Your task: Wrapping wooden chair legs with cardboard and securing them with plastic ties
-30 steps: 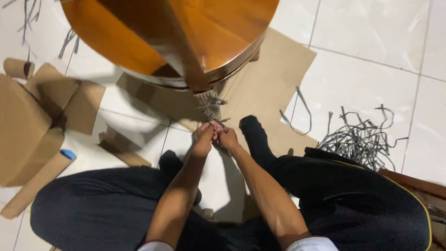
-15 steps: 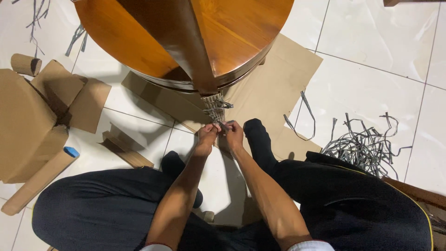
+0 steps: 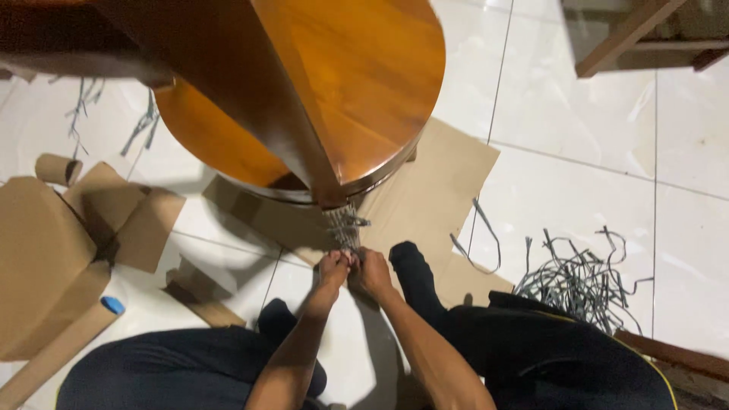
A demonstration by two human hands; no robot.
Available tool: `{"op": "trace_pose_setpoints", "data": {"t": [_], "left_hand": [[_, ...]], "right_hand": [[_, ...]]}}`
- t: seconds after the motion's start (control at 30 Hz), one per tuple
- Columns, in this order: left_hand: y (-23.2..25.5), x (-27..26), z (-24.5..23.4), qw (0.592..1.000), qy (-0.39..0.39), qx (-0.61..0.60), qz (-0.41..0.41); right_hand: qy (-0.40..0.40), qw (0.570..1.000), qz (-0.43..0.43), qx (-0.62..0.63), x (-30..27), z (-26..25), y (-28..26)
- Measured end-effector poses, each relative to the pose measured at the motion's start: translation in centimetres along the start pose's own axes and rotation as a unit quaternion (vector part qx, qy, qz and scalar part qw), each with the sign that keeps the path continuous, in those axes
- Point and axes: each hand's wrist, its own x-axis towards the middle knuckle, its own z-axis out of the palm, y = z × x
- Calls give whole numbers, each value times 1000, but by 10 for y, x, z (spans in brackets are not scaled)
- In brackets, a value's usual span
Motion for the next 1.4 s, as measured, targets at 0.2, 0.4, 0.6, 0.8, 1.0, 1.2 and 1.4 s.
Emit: {"op": "trace_pose_setpoints", "data": {"t": [0.2,0.4,0.6,0.8,1.0,1.2,1.4], "left_hand": [[-14,14,-6,997,31,73,11],[-27,18,-8,993,45,112,-11],[-31,11,-1,999,44,20,-18],[28,-42,-5,988,30,-119,-96],[26,-39,-8,973,42,-170,-147],[25,-38,-10,972,78,-170,-145],[0,-15,-9,988,118,-37,-96]], "right_hand": [[-33,999,-20,-19,-20,-31,-41],[-22,998,-53,-31,-35,-48,-64],[39,992,-109,-56,-32,-41,-61],[45,985,-154,-56,-30,-38,-53],[29,983,-155,-92,-36,-44,-59],[14,972,-186,-141,-41,-48,-55],[47,956,-227,-180,-32,-28,-32]]}}
